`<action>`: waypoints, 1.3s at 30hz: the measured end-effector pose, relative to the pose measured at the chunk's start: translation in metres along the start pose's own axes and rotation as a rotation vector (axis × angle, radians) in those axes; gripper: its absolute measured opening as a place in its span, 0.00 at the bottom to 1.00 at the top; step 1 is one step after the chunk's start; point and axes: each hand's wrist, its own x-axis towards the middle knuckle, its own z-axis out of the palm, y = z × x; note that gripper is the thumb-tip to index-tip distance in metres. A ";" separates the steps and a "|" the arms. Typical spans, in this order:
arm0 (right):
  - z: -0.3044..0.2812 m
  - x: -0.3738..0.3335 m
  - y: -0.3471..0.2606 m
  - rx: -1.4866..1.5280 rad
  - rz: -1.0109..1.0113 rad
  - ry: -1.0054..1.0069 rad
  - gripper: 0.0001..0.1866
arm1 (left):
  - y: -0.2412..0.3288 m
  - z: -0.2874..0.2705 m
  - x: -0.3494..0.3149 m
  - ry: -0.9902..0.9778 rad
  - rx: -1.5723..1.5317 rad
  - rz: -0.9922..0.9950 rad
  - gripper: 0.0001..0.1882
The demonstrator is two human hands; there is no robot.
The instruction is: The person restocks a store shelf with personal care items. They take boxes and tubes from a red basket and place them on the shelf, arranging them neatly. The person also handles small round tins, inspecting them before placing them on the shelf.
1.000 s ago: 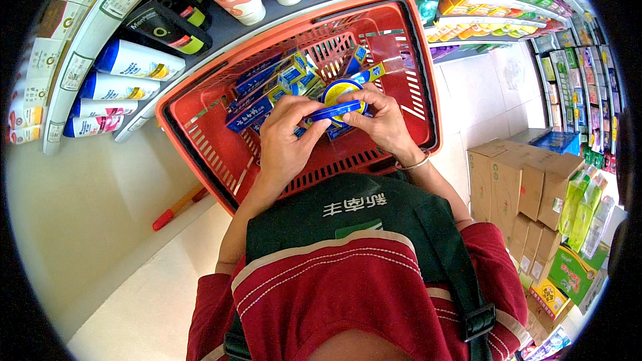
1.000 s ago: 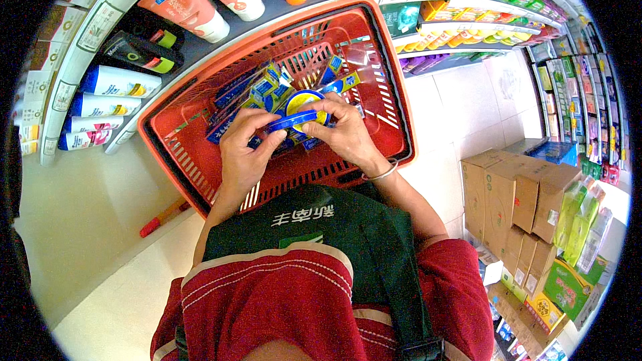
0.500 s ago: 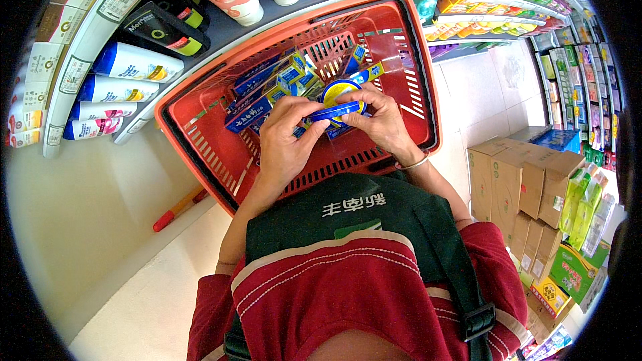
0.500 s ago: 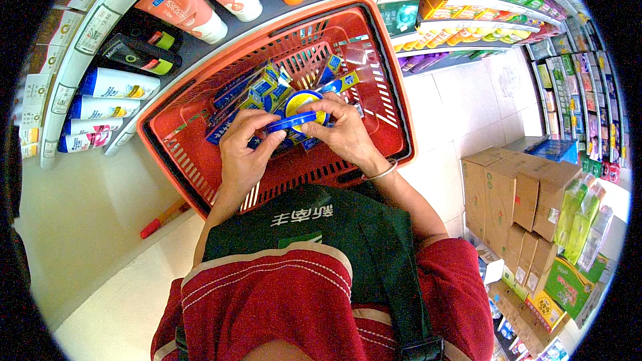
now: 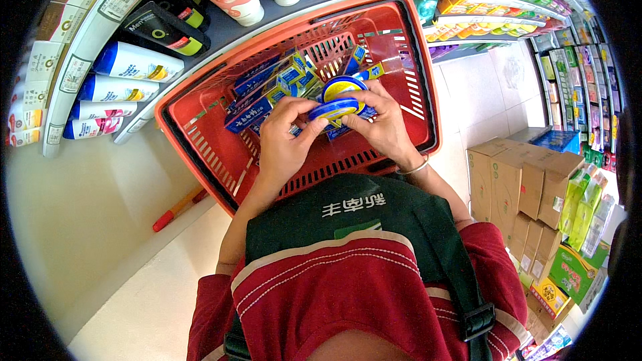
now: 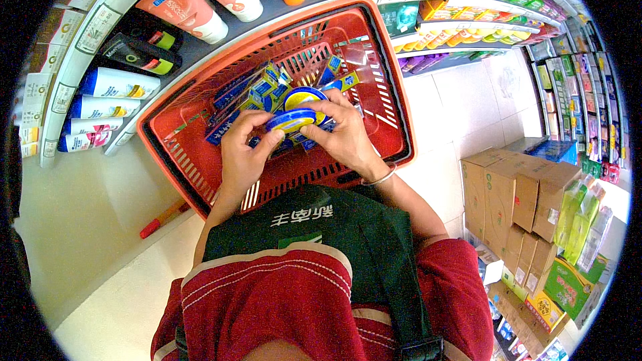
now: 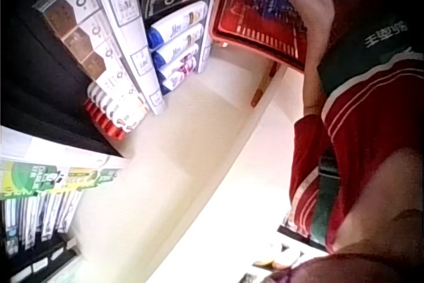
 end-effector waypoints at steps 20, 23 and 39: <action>-0.001 0.003 -0.024 -0.111 -0.368 -0.032 0.20 | -0.019 0.000 0.001 -0.339 -1.263 -0.556 0.27; -0.001 0.003 -0.025 -0.157 -0.455 -0.036 0.22 | -0.012 -0.002 0.003 -0.214 -1.122 -0.549 0.27; -0.002 0.009 -0.008 0.267 0.316 -0.226 0.16 | -0.001 0.004 -0.004 -0.094 -0.739 -0.530 0.31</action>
